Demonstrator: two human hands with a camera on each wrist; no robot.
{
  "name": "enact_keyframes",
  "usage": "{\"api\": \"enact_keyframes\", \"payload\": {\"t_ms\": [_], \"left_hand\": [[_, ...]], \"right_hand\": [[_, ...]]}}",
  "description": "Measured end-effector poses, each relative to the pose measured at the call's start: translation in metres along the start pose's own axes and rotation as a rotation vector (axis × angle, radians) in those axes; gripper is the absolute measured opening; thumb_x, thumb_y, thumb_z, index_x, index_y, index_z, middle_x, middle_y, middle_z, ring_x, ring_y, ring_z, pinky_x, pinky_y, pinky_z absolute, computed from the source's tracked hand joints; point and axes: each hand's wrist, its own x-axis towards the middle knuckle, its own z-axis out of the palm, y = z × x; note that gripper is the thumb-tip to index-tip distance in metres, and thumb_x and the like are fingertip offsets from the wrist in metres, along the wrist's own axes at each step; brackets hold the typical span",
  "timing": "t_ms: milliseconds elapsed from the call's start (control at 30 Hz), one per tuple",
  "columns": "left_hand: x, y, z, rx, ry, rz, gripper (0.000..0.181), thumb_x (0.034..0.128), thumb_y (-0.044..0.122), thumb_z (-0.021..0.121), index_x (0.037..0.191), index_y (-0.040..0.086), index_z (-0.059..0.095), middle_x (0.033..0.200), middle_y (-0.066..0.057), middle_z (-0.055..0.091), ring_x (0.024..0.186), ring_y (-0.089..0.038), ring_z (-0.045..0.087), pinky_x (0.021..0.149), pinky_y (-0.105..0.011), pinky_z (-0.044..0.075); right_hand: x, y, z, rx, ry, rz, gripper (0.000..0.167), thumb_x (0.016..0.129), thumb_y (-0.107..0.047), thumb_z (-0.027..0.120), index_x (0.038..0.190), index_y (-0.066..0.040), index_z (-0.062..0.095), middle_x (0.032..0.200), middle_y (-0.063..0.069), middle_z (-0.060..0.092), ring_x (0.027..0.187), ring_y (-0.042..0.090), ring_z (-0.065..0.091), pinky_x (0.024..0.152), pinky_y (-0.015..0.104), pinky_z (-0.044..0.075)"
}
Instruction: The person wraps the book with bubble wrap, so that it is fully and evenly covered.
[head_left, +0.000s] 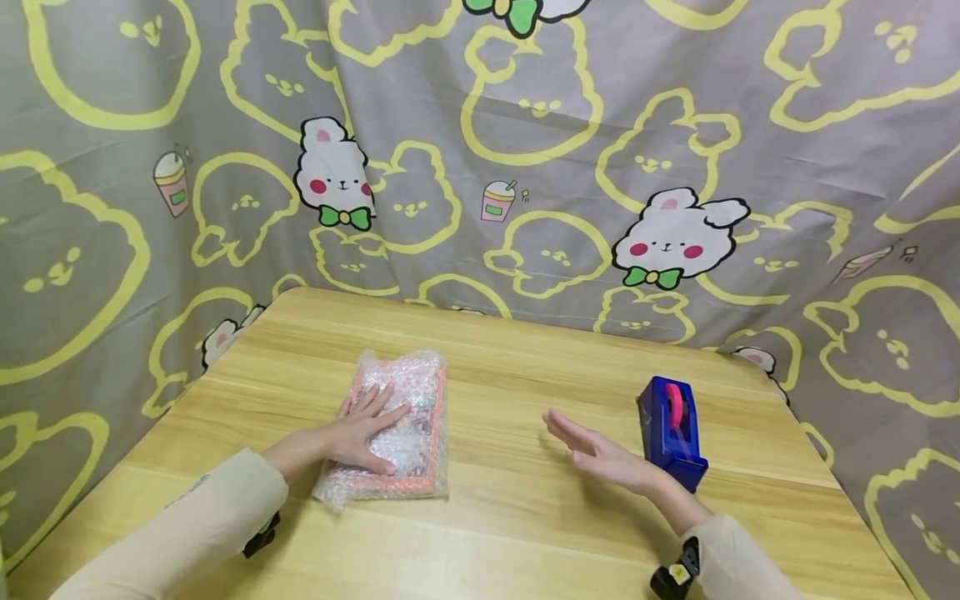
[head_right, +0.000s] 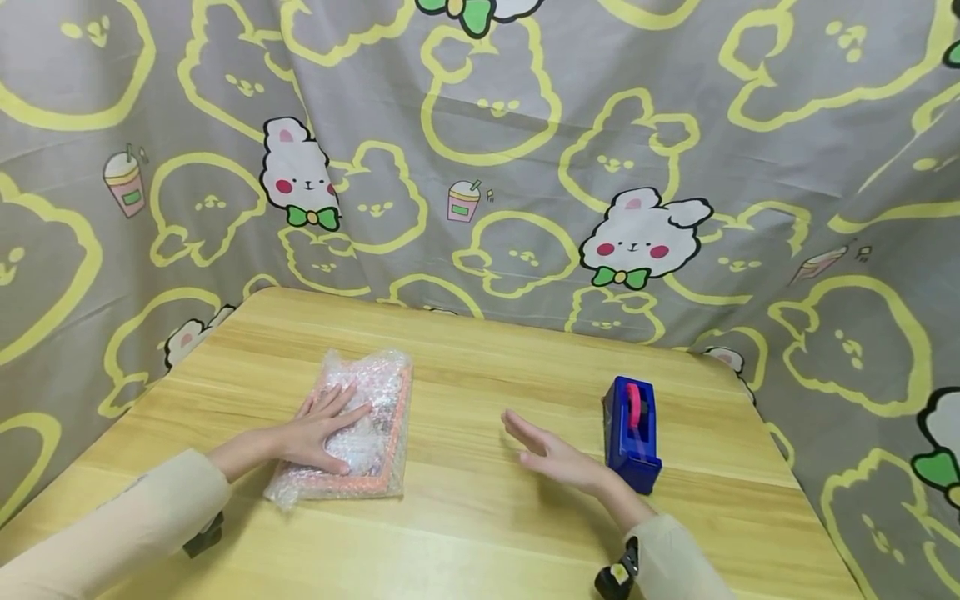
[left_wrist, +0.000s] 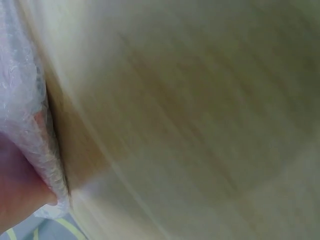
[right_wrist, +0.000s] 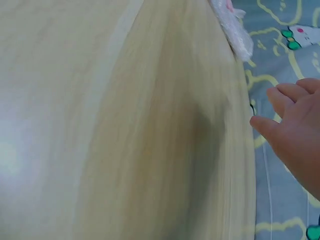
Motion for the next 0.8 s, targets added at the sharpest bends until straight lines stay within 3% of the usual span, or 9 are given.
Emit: {"api": "enact_keyframes", "payload": {"t_ms": [133,300,533,800], "left_hand": [[0.003,0.001,-0.001,0.002,-0.008,0.013,0.097,0.072,0.057,0.066,0.144,0.009,0.023,0.148,-0.027,-0.004,0.133,-0.048,-0.006,0.1,-0.067,-0.007],[0.005,0.001,-0.001,0.012,-0.014,0.019,0.096,0.0724,0.058,0.065,0.145,0.01,0.023,0.148,-0.027,-0.004,0.134,-0.048,-0.006,0.1,-0.066,-0.008],[0.004,0.001,-0.001,0.015,-0.011,0.014,0.096,0.0729,0.059,0.063,0.145,0.011,0.022,0.149,-0.026,-0.005,0.134,-0.047,-0.006,0.101,-0.065,-0.008],[0.001,-0.001,0.001,0.001,-0.006,-0.005,0.097,0.0724,0.061,0.062,0.145,0.011,0.022,0.149,-0.025,-0.006,0.134,-0.046,-0.008,0.1,-0.066,-0.008]], "right_hand": [[-0.024,-0.001,-0.003,0.058,0.029,-0.069,0.057,0.101,-0.022,0.027,0.145,0.0,-0.002,0.148,0.026,0.005,0.137,0.011,0.016,0.105,0.013,0.019],[-0.056,-0.002,-0.005,0.077,0.11,-0.137,0.054,0.102,-0.021,0.022,0.144,0.001,-0.001,0.15,0.019,0.01,0.136,0.014,0.024,0.105,0.016,0.022],[-0.085,-0.006,-0.008,-0.02,0.321,-0.164,0.049,0.102,-0.017,0.021,0.145,0.001,0.007,0.15,0.003,0.024,0.129,0.009,0.037,0.1,0.018,0.033],[-0.099,-0.009,-0.009,-0.107,0.506,-0.153,0.044,0.101,-0.01,0.018,0.145,-0.001,0.016,0.143,-0.014,0.034,0.119,0.003,0.046,0.092,0.014,0.04]]}}
